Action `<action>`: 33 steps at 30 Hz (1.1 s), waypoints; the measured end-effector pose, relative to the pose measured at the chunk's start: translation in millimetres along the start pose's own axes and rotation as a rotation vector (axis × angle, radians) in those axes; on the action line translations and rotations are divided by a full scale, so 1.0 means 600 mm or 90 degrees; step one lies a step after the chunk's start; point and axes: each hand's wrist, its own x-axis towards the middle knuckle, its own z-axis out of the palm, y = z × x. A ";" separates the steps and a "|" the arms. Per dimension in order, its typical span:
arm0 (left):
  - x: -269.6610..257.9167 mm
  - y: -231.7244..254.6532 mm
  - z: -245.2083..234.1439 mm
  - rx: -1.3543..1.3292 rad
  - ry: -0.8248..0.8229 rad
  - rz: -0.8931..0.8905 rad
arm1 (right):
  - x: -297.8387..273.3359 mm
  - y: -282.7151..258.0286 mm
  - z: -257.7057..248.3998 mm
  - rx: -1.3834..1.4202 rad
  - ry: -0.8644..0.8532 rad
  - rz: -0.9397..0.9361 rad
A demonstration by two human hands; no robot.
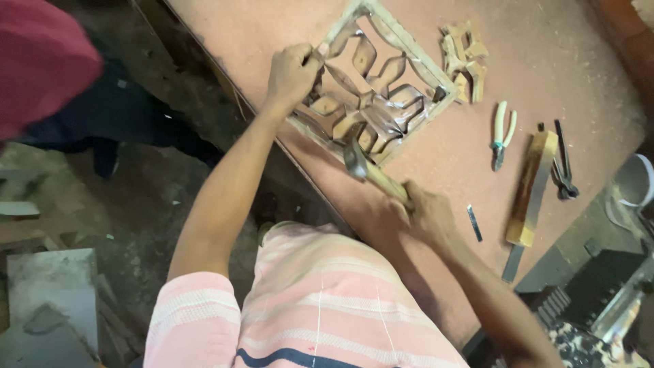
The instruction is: The person uses a hammer to strike a wooden block containing a carved pattern, repeatedly tapping along the edges to loosen and remove carved pieces. The person removes the separated pieces by hand and places them on the table.
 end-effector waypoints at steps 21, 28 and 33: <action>-0.256 0.102 0.038 -0.131 0.100 -0.087 | -0.137 -0.077 0.027 0.870 0.110 0.435; -0.267 0.094 0.043 -0.150 0.108 -0.080 | -0.117 -0.080 0.017 0.844 0.155 0.392; -0.294 0.114 0.053 -0.101 0.103 0.004 | -0.106 -0.096 0.025 0.802 0.102 0.491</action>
